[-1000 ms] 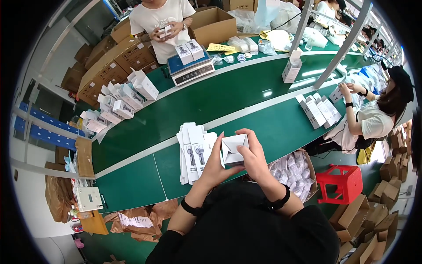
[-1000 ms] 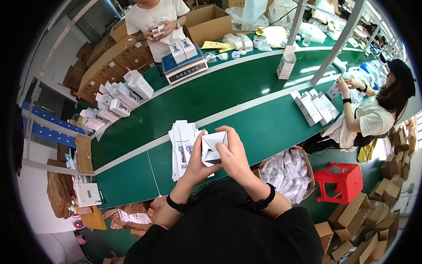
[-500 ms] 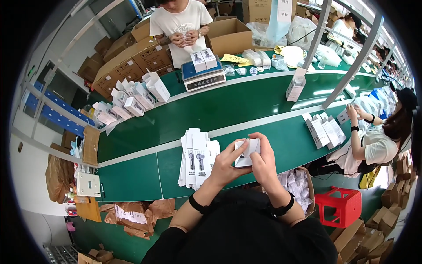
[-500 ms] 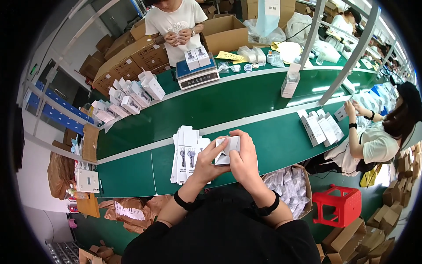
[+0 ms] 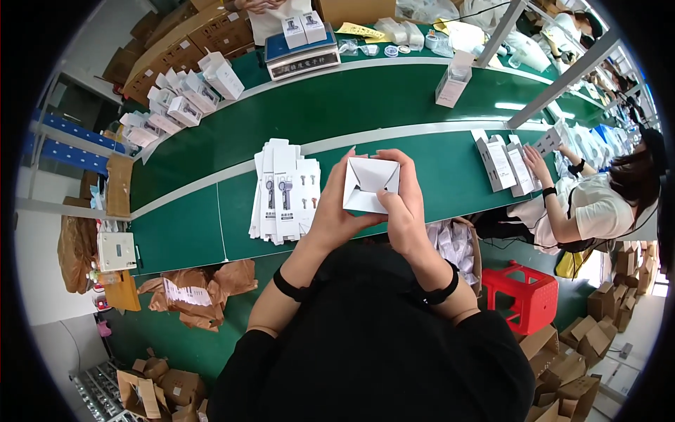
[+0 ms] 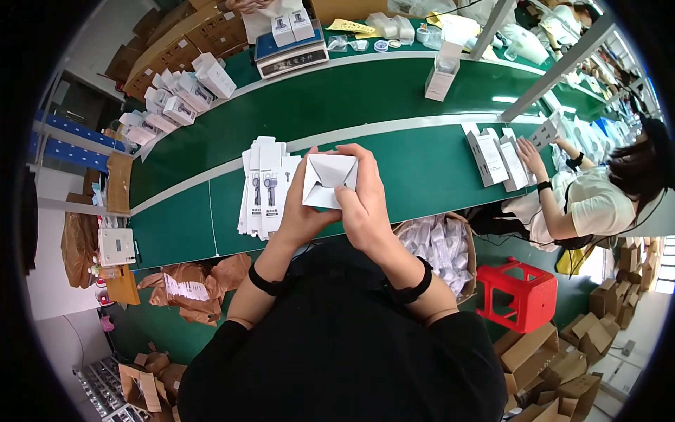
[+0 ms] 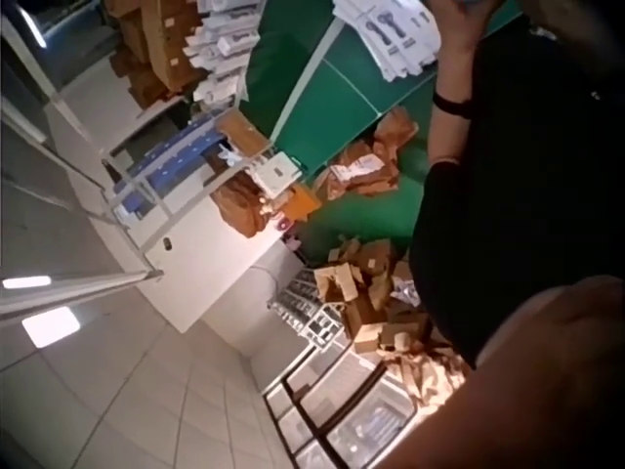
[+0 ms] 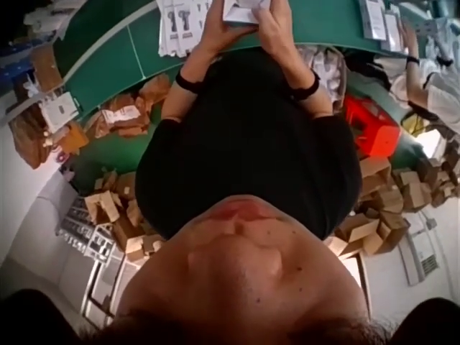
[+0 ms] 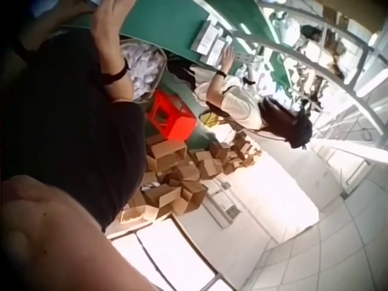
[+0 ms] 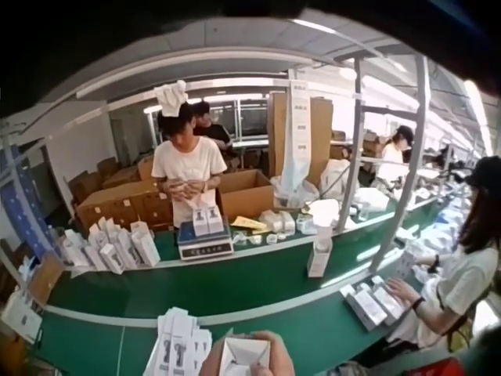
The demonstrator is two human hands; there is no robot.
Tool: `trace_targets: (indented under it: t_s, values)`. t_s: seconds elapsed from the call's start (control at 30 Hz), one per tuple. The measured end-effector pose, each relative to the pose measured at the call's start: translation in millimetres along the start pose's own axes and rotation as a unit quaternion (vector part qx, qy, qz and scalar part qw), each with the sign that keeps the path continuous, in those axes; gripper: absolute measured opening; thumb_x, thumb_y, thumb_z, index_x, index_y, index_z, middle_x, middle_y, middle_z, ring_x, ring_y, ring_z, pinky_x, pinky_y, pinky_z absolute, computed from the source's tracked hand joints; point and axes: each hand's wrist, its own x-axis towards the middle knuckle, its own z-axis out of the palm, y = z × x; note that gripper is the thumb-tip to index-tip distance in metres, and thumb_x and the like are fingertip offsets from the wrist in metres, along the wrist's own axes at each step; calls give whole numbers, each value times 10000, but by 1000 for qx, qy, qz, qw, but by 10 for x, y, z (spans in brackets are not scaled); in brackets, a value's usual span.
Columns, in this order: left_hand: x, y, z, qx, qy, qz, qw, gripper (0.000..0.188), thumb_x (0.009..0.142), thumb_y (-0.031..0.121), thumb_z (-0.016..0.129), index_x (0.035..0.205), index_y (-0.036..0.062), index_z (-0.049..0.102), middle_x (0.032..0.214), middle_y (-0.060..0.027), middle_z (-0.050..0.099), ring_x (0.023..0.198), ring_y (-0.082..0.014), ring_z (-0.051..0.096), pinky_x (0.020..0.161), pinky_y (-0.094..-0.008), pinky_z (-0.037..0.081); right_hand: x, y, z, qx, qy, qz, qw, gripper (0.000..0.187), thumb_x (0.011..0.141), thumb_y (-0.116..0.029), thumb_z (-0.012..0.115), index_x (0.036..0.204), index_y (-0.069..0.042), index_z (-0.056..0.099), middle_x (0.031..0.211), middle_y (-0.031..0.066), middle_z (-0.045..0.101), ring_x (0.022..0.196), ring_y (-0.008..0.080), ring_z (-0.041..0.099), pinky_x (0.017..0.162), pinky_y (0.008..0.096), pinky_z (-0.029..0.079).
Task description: Assembling and folding small white product boxes at an industrial workbench.
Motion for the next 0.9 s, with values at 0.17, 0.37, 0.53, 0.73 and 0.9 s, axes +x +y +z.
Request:
trace_targets:
  t_s: [0.17,0.37,0.53,0.73,0.9]
  values:
    - [-17,-55,-104,167,20,112,979,1071,647,216,1003,1554,54,456,1424,-171,627,1305,-359,621,1078,-452,528,-80,60,-184,-143,-59,6,988,488,926,-125,552,1392,17,524,1422,183,510,1289,261,521,1110,389,412]
    - [-16,-25,-175,182,4,134,974,1059,629,221,1010,1535,59,486,1437,-170,621,1315,-372,611,1070,-452,536,-45,25,-214,-183,-79,21,980,462,973,-209,685,1345,30,552,1231,182,624,1134,266,625,974,384,500]
    - [-123,28,-196,141,55,120,981,1017,672,226,991,1533,45,480,1537,-203,528,1385,-386,556,1103,-466,510,-11,-27,-211,-71,-78,99,990,420,986,-196,723,1314,29,587,1133,114,679,993,169,661,825,310,540]
    - [-211,27,-84,167,49,169,970,1028,640,295,962,1510,73,461,1547,-189,514,1405,-397,527,1197,-503,396,-38,85,-370,-3,-97,111,989,378,1020,-169,693,1329,46,654,1113,81,704,937,105,651,767,258,546]
    - [-274,142,-197,204,21,144,968,1003,613,234,960,1483,73,487,1498,-154,577,1378,-375,558,1169,-492,427,-13,-3,-485,-49,-163,178,969,342,994,-173,706,1255,48,709,957,45,725,783,74,633,638,245,510]
